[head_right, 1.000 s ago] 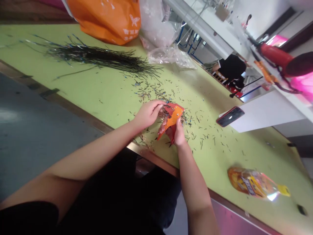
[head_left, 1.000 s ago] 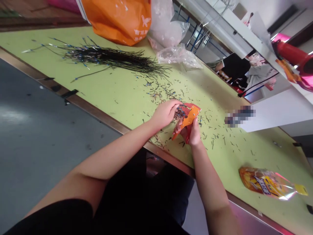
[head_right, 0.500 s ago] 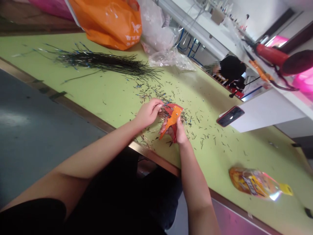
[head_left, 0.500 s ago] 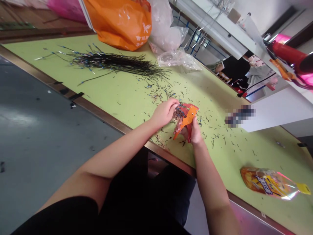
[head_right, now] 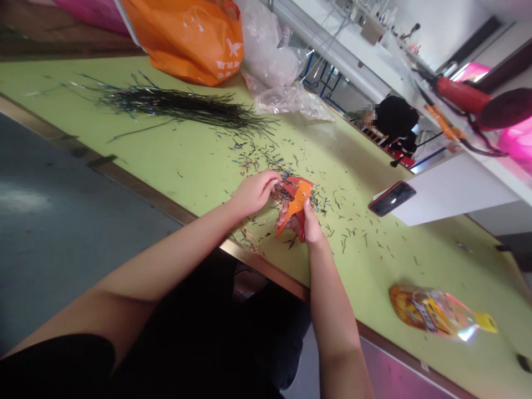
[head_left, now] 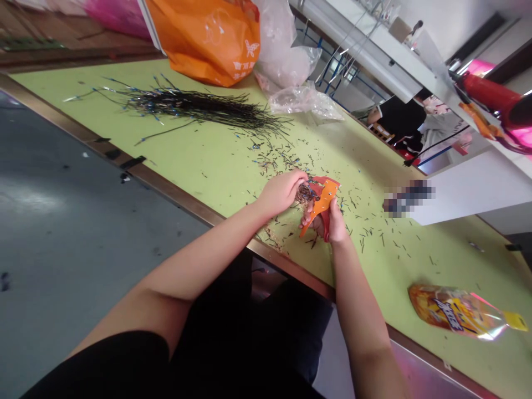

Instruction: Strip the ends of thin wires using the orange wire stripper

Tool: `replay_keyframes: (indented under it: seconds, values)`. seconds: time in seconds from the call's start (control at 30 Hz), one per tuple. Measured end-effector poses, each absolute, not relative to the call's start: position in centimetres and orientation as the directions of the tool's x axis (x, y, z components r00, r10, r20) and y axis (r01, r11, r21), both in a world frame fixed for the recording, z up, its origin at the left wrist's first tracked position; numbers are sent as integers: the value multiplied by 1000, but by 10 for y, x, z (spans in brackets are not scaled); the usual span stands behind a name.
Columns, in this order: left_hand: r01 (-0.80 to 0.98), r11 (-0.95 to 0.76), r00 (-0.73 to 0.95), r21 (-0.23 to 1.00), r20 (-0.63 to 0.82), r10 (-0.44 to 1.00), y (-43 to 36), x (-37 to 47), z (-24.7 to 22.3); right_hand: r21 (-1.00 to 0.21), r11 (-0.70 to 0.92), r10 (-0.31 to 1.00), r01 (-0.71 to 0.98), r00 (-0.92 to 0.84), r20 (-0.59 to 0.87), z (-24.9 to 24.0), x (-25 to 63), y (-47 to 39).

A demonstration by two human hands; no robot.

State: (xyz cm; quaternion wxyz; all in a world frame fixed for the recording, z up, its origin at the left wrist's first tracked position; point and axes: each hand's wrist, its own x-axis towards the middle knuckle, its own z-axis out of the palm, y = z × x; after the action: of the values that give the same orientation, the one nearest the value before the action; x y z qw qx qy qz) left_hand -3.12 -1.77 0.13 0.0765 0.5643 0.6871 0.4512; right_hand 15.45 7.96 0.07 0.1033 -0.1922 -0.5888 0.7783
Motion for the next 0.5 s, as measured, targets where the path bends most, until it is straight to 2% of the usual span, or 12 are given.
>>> replay_keyframes:
  seconds: [0.23, 0.4, 0.5]
  values:
    - [634, -77, -410, 769, 418, 811, -16, -30, -4, -938, -343, 342, 54, -922, -179, 1, 156, 80]
    - [588, -95, -406, 803, 396, 824, -16, -27, -5, -970, -240, 417, 30, -899, -131, 2, 154, 79]
    - [587, -75, -408, 806, 375, 833, -17, -26, -3, -968, -248, 391, 27, -912, -126, 1, 154, 78]
